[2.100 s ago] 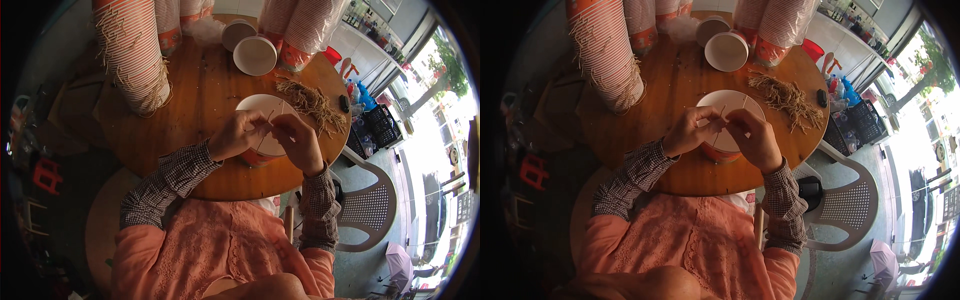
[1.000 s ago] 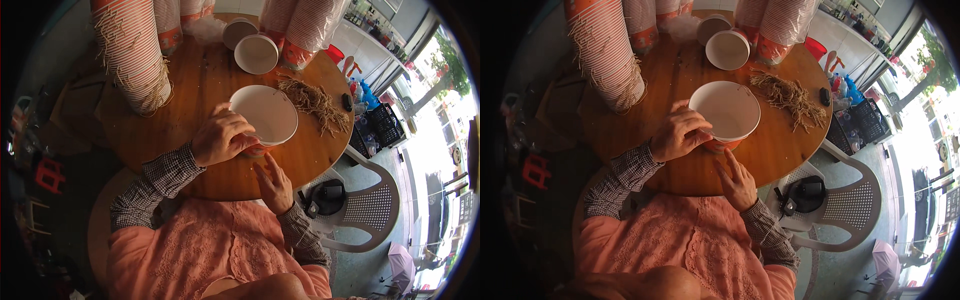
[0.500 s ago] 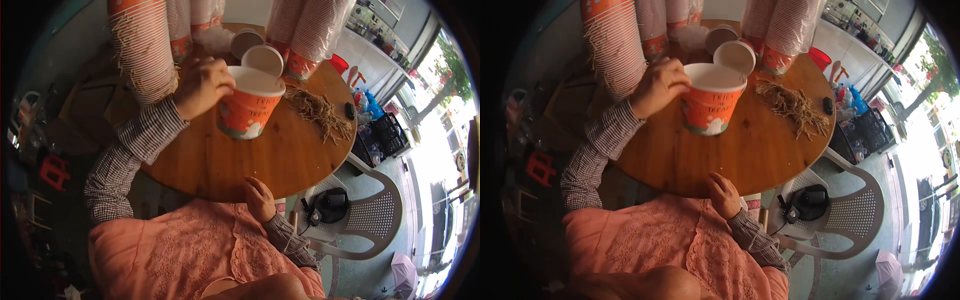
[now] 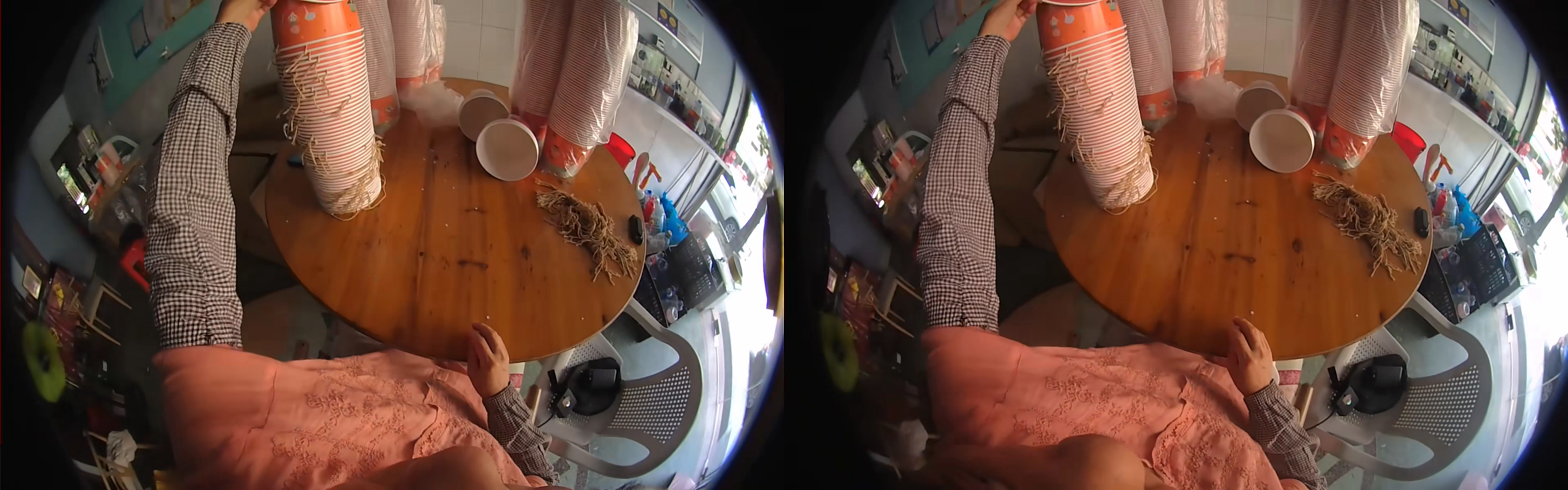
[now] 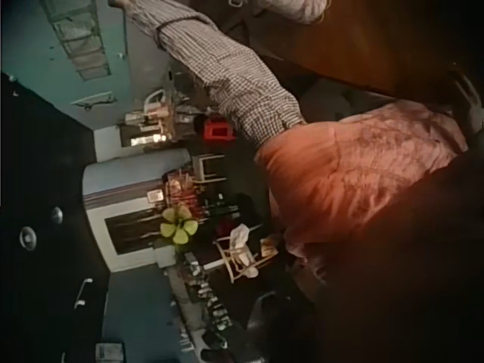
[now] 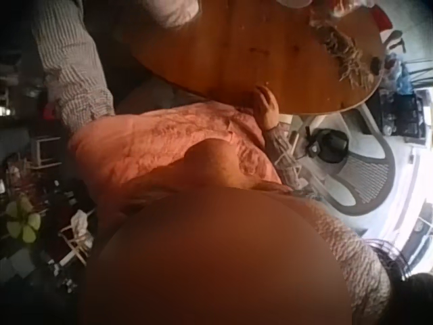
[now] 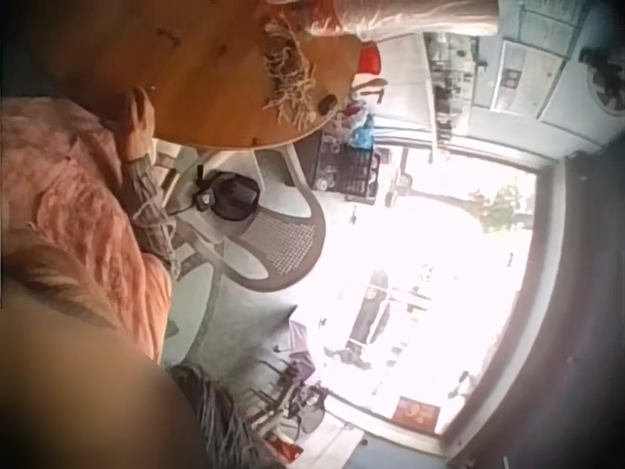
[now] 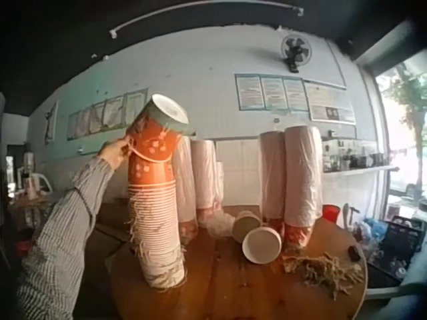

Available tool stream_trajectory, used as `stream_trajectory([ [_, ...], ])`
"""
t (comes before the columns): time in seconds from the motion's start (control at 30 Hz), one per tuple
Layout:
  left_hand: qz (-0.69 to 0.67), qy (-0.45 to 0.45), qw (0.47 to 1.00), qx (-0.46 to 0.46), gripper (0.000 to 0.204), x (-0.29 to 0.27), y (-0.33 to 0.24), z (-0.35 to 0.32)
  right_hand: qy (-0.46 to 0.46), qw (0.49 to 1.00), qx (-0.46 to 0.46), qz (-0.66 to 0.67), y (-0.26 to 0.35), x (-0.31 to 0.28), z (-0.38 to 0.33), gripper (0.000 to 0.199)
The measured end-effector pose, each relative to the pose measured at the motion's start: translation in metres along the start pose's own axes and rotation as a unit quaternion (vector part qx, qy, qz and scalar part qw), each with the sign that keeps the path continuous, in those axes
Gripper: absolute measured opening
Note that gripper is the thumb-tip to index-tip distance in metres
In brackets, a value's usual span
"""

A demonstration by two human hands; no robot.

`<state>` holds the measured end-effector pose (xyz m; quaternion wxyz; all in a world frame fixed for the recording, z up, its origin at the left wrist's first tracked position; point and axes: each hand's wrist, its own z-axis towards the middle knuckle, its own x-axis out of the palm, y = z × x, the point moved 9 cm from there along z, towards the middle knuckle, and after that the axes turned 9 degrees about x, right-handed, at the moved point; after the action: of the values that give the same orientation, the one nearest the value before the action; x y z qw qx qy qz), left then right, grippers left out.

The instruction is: Threading and knotting rope handles into pre-drilled holes of paper buckets.

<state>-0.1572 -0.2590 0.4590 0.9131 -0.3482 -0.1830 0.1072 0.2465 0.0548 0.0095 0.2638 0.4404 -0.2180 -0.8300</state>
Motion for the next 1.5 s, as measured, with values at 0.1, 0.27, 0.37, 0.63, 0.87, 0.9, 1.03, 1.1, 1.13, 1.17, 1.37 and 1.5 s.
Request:
stream_trajectory([
  [0.1,0.354,-0.395,0.833,0.159,0.016,-0.085,-0.077,-0.031,0.000,1.000,-0.001,0.009,0.002,0.002,-0.001,0.024],
  [0.27,0.353,-0.347,0.868,0.020,0.014,-0.089,-0.018,-0.051,-0.012,1.000,0.001,-0.008,-0.001,0.002,-0.003,0.028],
  [0.37,0.426,-0.381,0.818,-0.067,0.021,-0.087,0.010,-0.090,-0.009,1.000,-0.001,-0.029,0.001,0.000,-0.004,0.028],
  [0.63,0.582,-0.190,0.751,-0.248,0.019,-0.059,0.141,-0.214,0.006,0.992,0.087,0.092,-0.002,-0.016,0.021,0.023],
  [0.87,0.426,0.145,0.757,-0.474,0.025,0.054,0.361,-0.274,-0.003,0.904,0.133,0.407,0.031,-0.072,0.125,0.014],
  [0.9,0.407,0.142,0.780,-0.453,0.025,0.064,0.376,-0.271,-0.023,0.877,0.104,0.469,0.059,-0.087,0.143,0.022],
  [1.03,0.257,0.039,0.902,-0.344,0.022,0.061,0.454,-0.233,0.051,0.591,-0.155,0.790,0.139,-0.153,0.179,0.060],
  [1.1,0.191,-0.034,0.941,-0.277,0.021,0.049,0.494,-0.206,0.160,0.556,-0.255,0.775,0.158,-0.172,0.185,0.065],
  [1.13,0.195,-0.066,0.941,-0.270,0.022,0.048,0.503,-0.195,0.161,0.523,-0.271,0.792,0.156,-0.173,0.191,0.070],
  [1.17,0.189,-0.094,0.947,-0.242,0.023,0.043,0.512,-0.183,0.161,0.487,-0.287,0.809,0.150,-0.172,0.196,0.074],
  [1.37,0.211,-0.173,0.943,-0.193,0.021,-0.005,0.540,-0.142,0.123,0.469,-0.240,0.841,0.074,-0.166,0.213,0.063],
  [1.5,0.245,-0.243,0.921,-0.181,0.020,-0.049,0.566,-0.126,0.116,0.477,-0.220,0.843,0.036,-0.171,0.227,0.060],
])
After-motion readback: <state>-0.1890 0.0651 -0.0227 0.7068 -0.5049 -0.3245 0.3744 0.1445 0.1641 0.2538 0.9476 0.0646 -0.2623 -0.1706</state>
